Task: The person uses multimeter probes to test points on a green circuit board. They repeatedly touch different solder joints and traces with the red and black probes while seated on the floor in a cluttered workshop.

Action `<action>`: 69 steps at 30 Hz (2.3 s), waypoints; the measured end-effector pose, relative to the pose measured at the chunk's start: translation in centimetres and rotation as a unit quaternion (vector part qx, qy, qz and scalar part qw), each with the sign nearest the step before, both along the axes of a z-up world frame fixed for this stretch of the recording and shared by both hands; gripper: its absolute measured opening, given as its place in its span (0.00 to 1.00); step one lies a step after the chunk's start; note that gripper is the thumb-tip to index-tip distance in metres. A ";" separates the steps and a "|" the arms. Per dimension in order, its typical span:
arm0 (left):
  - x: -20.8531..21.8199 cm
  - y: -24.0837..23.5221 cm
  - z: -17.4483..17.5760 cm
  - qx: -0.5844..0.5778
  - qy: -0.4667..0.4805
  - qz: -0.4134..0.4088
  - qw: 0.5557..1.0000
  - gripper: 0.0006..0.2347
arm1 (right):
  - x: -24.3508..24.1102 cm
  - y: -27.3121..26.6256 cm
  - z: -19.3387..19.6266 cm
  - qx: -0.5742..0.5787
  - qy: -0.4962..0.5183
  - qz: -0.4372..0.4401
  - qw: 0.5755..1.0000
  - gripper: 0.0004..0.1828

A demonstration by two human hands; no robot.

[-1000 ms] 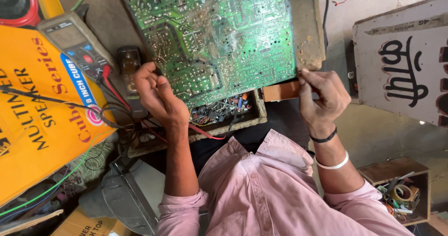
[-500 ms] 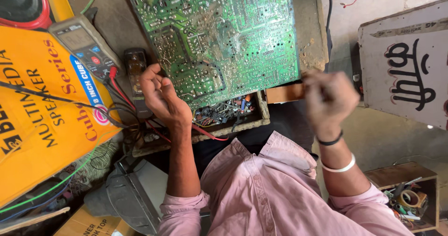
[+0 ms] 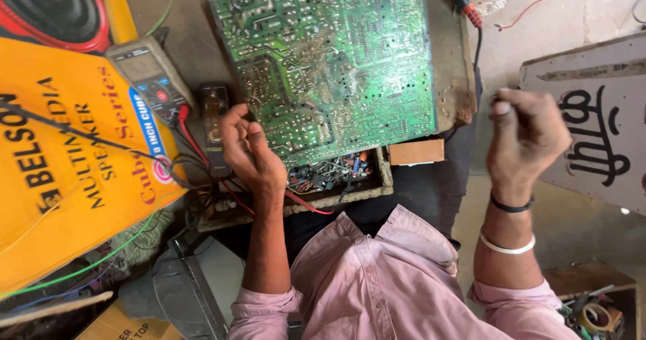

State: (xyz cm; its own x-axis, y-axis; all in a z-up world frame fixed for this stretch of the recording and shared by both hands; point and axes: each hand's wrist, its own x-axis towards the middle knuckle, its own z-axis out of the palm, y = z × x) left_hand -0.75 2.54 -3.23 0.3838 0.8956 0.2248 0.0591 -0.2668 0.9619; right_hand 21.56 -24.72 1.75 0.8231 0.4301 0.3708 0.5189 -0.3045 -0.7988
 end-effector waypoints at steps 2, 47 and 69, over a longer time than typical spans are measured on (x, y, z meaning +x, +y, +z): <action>0.2 0.2 0.1 0.026 0.005 -0.003 1.000 0.18 | 0.3 0.5 0.1 0.056 0.049 0.011 0.997 0.06; 0.7 -0.2 1.4 0.044 0.024 0.018 0.999 0.14 | -3.5 5.2 4.2 -0.097 0.069 0.133 0.984 0.08; 0.7 -0.2 1.2 0.061 0.043 0.023 0.997 0.14 | -1.1 13.5 3.9 -0.091 -0.009 0.213 0.973 0.05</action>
